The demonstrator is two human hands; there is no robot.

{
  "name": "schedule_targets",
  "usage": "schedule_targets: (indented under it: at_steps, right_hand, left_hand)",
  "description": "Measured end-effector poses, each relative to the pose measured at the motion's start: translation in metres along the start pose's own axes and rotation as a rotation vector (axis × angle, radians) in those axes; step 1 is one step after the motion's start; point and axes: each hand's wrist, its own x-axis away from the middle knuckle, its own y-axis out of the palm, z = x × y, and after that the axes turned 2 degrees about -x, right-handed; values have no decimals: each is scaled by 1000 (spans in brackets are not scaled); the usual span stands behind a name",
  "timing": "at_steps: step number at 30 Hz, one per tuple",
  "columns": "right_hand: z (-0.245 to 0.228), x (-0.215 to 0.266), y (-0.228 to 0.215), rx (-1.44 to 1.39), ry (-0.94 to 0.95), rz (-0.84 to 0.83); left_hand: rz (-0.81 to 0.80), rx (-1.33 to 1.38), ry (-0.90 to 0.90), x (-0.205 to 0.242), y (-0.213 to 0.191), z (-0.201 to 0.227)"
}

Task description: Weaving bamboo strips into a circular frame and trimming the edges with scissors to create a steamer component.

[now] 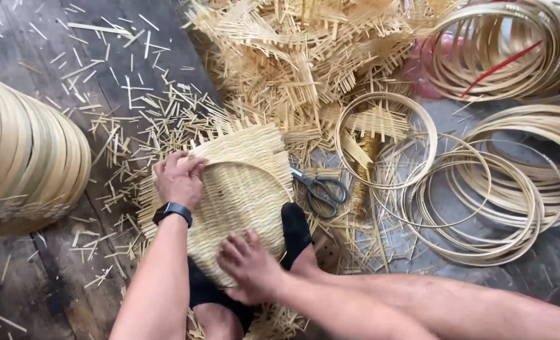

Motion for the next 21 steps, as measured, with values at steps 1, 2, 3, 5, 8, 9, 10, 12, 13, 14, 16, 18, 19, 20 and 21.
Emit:
schedule_targets:
  at_steps: [1,2,3,5,8,9,10,12,13,14,16,18,19,20,21]
  right_hand:
    - [20,-15,-3,-2,10,-1]
    - [42,-31,-4,-220,33,-84]
    - [67,-47,-7,-436,50,-169]
    - [103,-86,-14,-314,46,130]
    - [147,-121,8,-202,49,384]
    - [160,-130,22,-216,72,341]
    - [160,-136,20,-214,66,346]
    - [157,-135,16,-174,117,222]
    - [159,-137,21,-170,116,217]
    - [160,-137,26,-186,169,169]
    - [164,-144,35,-198,224,130]
    - [165,-145,44,-268,364,41]
    - [164,-148,40,-271,365,38]
    - [162,-150,36,-321,411,29]
    - [163,-153,28,-362,457,27]
  left_hand:
    - [-8,2,5,4,2,-4]
    - [-39,52,44,6,5,-10]
    - [-67,104,77,8,9,-14]
    - [-81,100,120,11,15,-19]
    - [-81,61,157,10,12,-15]
    - [-75,27,156,7,10,-13]
    - [-68,24,157,0,4,-9]
    - [-248,38,-67,0,-5,5]
    - [-247,43,-70,-5,-5,8]
    - [-356,-44,-171,-8,-6,12]
    - [-459,-133,-264,-19,-2,12]
    - [-582,-208,-327,-23,8,6]
    - [-586,-208,-329,-24,12,2]
    - [-602,-165,-375,-25,14,-1]
    - [-610,-118,-412,-30,17,-2]
